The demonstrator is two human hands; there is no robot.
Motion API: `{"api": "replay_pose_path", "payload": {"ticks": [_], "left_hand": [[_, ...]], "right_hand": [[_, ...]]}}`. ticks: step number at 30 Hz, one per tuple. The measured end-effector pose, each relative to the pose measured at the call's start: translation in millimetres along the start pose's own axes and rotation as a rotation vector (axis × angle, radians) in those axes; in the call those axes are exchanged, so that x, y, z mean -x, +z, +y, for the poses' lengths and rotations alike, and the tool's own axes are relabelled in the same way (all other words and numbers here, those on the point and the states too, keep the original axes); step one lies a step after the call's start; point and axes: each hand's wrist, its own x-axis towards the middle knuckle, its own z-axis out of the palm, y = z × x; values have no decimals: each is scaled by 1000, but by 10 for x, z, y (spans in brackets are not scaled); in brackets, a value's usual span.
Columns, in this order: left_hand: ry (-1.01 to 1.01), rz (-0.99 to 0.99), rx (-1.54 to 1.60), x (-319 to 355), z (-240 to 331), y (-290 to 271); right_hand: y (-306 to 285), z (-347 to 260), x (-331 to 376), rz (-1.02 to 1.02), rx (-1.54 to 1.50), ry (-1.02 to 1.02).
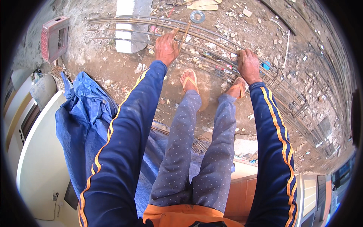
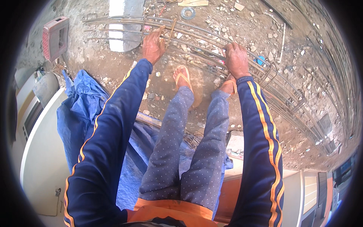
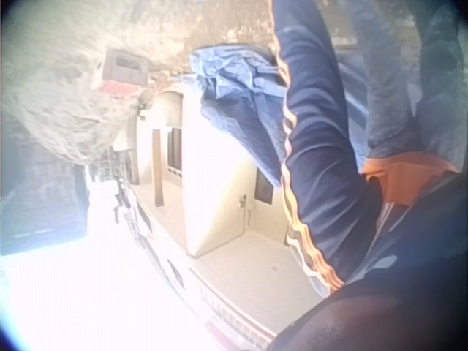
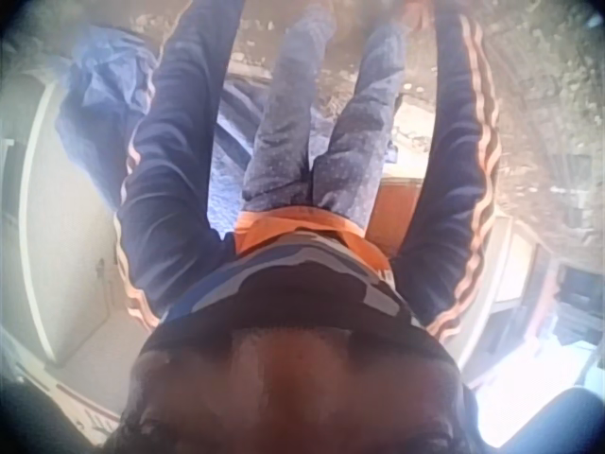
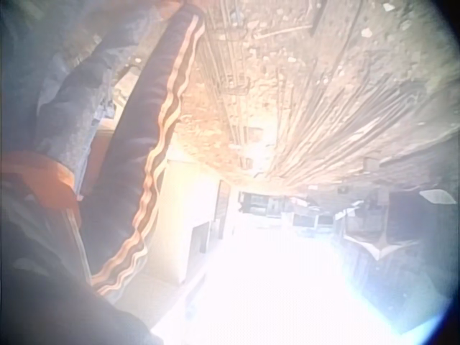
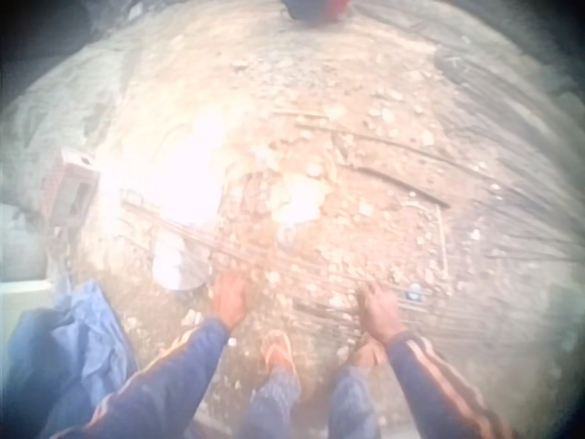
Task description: The person sits on the ground and assembles metal rods into a rectangular frame structure. They pick up individual rods, align them, and secure them together using smaller metal pieces, then lift and reposition the assembled frame.
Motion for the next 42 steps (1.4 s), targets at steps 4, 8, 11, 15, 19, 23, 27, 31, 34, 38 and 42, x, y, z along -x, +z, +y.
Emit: {"api": "replay_pose_path", "payload": {"ticks": [4, 8, 11, 15, 19, 23, 27, 31, 34, 38, 42], "left_hand": [[-83, 145, 89, 69, -36, 39], [-589, 279, 495, 15, 99, 75], [-889, 336, 873, -165, 210, 132], [-1059, 269, 1258, -358, -68, 248], [-1339, 366, 1117, -460, -520, 672], [-1412, 377, 942, -680, 57, 341], [-1438, 547, 1157, -702, 170, 256], [-1371, 250, 1050, -599, -20, 311], [-1314, 254, 1079, -453, -611, 399], [-1282, 151, 1049, -534, -634, 520], [-1263, 157, 1074, -603, -879, 557]], "right_hand": [[-13, -55, -2, -3, 1, 29], [-25, -82, 10, -29, -24, 55], [-18, -24, 29, 16, -78, 26], [-7, -10, 1, -3, -69, 9], [19, -98, -63, -61, -65, 9], [-6, 9, 18, -54, -63, 6], [-16, 76, 42, -63, -73, 3], [-63, 78, 70, -120, -74, 80], [-18, -32, -26, -75, -97, 13], [-62, 14, 47, -69, -22, 28], [-108, -62, 61, -83, 27, 34]]}}
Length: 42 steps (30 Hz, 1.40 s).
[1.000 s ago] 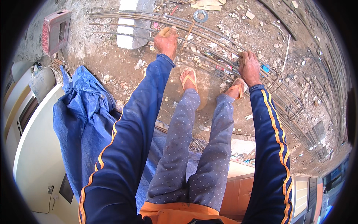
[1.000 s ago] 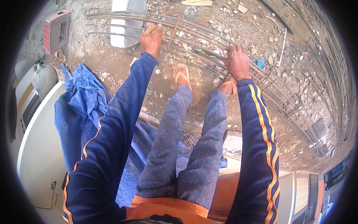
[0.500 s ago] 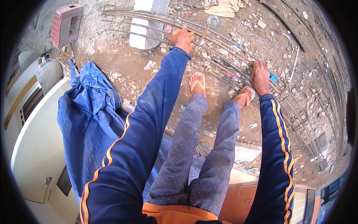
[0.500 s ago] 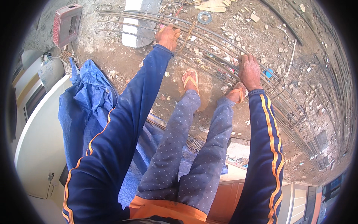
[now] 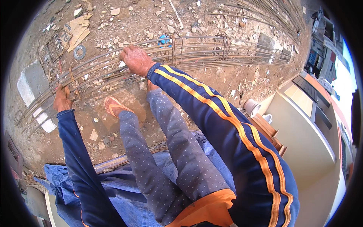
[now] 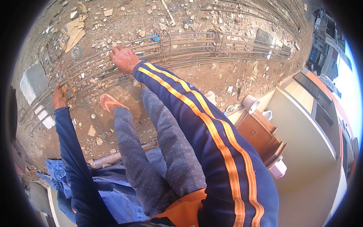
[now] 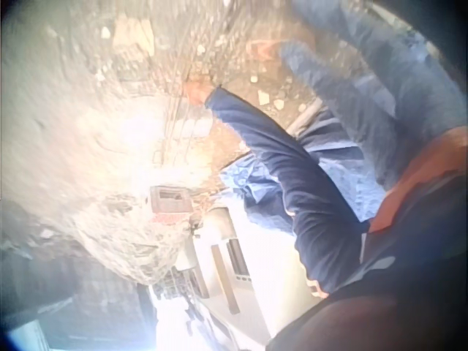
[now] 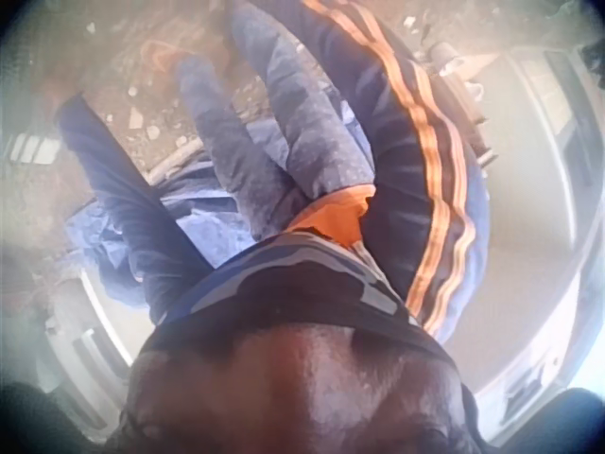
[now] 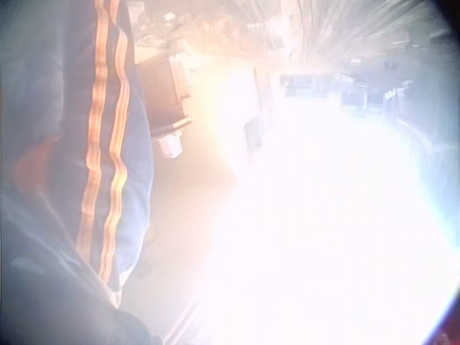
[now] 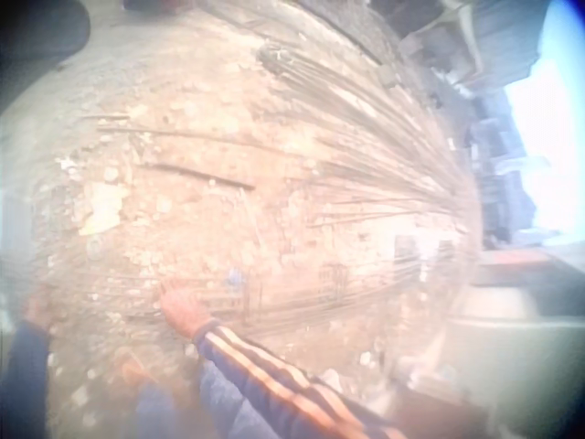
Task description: The person sits on the ground and assembles metal rods into a rectangular frame structure. They pick up individual rods, align them, and secure them together using smaller metal pieces, then lift and reposition the assembled frame.
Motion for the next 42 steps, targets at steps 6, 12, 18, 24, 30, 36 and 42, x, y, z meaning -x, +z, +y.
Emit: {"api": "replay_pose_path", "payload": {"ticks": [6, 12, 18, 24, 30, 36, 42], "left_hand": [[-49, -105, -1, 101, 17, 87], [-19, -236, -78, -430, -171, -218], [-20, -170, -116, -588, -164, -128], [-18, -101, -21, -356, -122, -269], [-37, 124, 319, 859, 87, 565], [-69, 147, 223, 643, 90, 264], [-101, 274, 100, 738, 192, 277]], "right_hand": [[6, 47, 64, -22, -15, 41], [30, 61, 38, -18, -16, -14], [68, 65, 66, 46, -39, 21], [92, 22, 1, -27, -45, -91], [86, 130, 101, -20, -75, 16], [73, -11, 35, -52, -78, -34], [69, 29, 27, -36, -72, -70]]}}
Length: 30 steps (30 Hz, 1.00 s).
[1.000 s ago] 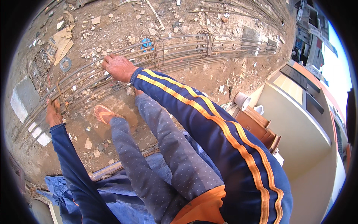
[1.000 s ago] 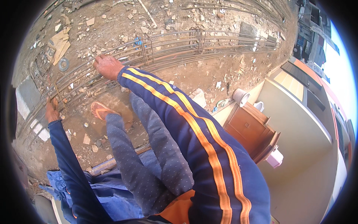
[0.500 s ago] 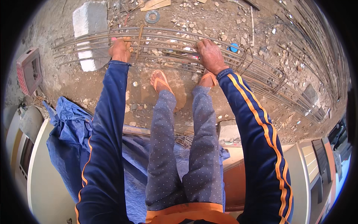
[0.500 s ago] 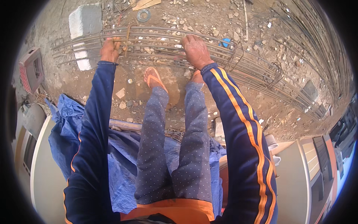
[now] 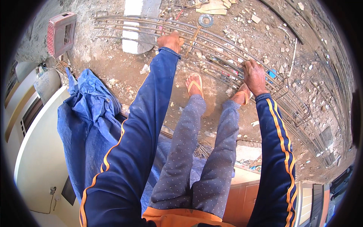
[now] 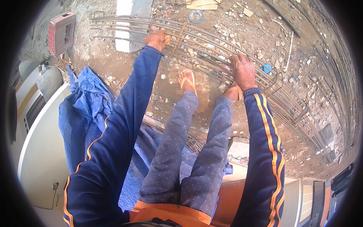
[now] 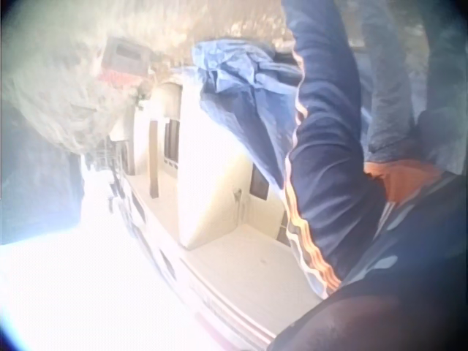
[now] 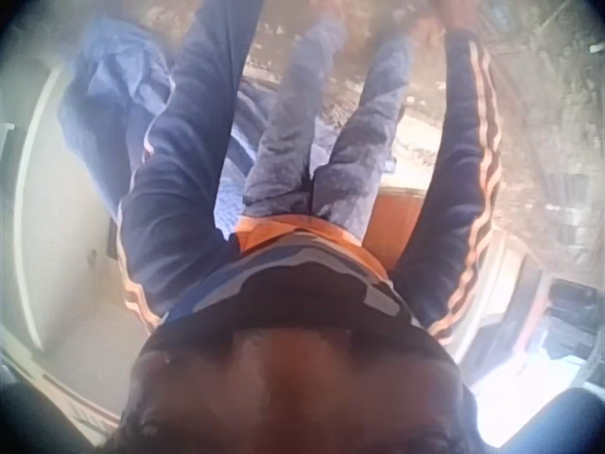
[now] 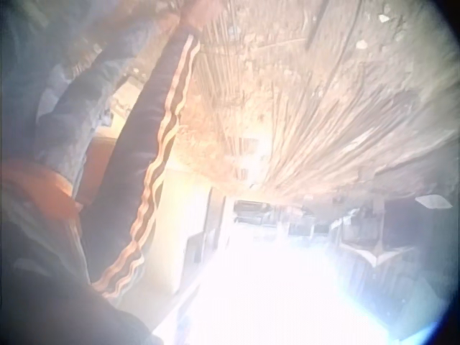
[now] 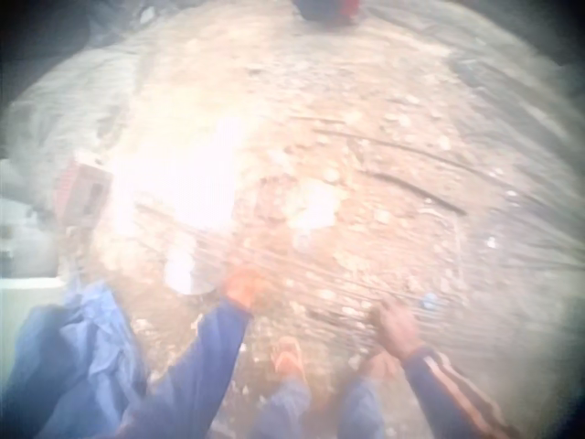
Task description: The person sits on the ground and assembles metal rods into a rectangular frame structure. They pick up individual rods, align them, and secure them together using smaller metal pieces, then lift and reposition the assembled frame.
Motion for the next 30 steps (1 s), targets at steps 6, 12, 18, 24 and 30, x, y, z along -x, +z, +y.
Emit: {"api": "replay_pose_path", "payload": {"ticks": [6, 12, 18, 24, 30], "left_hand": [[783, -98, -578, 581, -12, -260], [1614, -260, -1067, 413, -393, -382], [1616, -286, -1023, 387, -347, -329], [1347, -423, -886, 492, -400, -335], [1349, -443, -813, 492, -484, -362]], "right_hand": [[23, 36, 75, 0, 71, 35], [-31, -197, 329, 245, 38, 150], [-329, 86, 953, 543, 62, 610], [-132, 363, 1362, 558, 57, 1007], [5, 542, 1286, 592, -109, 1039]]}}
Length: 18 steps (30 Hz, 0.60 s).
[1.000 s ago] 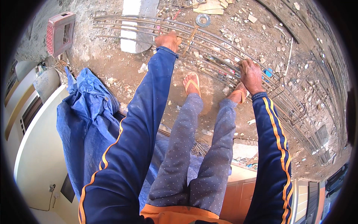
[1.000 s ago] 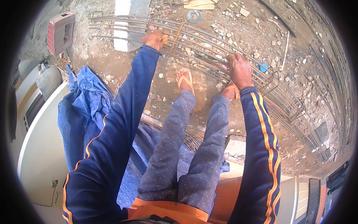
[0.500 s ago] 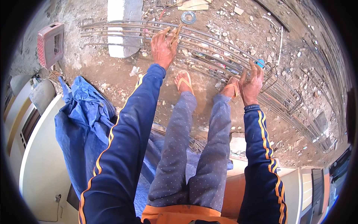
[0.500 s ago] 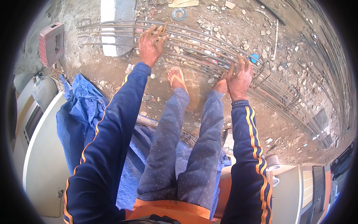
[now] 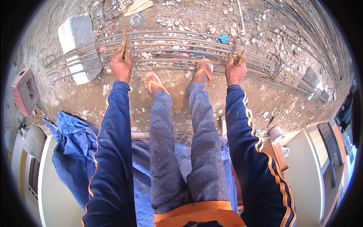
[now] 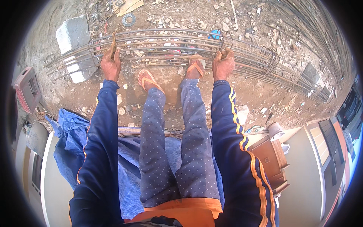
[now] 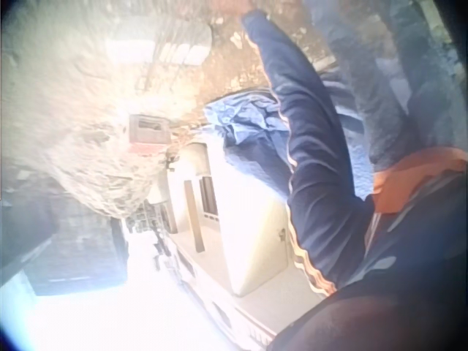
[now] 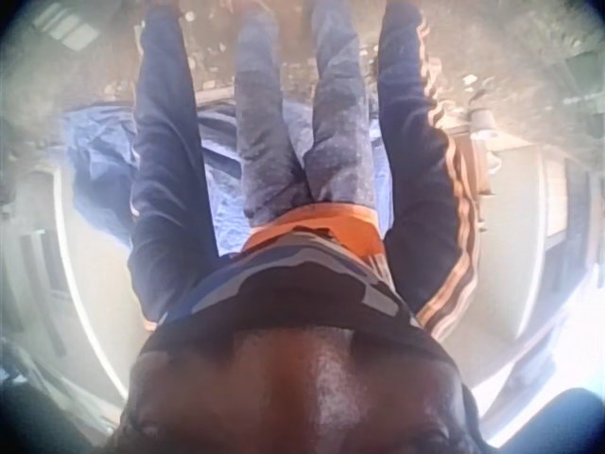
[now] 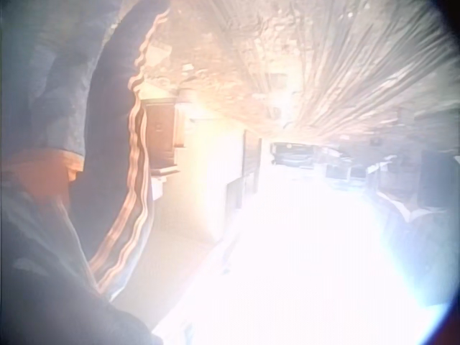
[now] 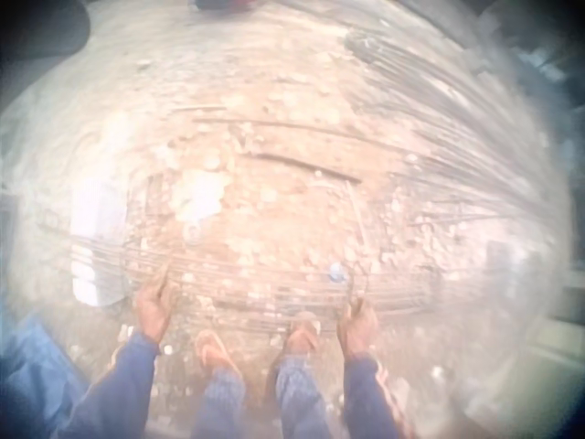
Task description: The person sits on the ground and assembles metal rods into a rectangular frame structure. They pick up individual rods, align them, and secure them together using smaller metal pieces, then lift and reposition the assembled frame.
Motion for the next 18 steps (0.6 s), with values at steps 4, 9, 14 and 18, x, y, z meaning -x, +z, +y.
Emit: {"api": "replay_pose_path", "payload": {"ticks": [4, 9, 14, 18], "left_hand": [[-9, 30, -118, 171, 87, 40], [-31, 138, -157, 378, 511, 108], [-114, -153, 260, 575, 983, 456], [-203, -573, 589, 635, 1715, 857]], "right_hand": [[56, 3, -44, 12, 55, -153], [73, -119, -50, 92, 95, -249], [85, -133, -75, -71, -48, -257], [48, 88, -2, -64, -78, -207]]}}
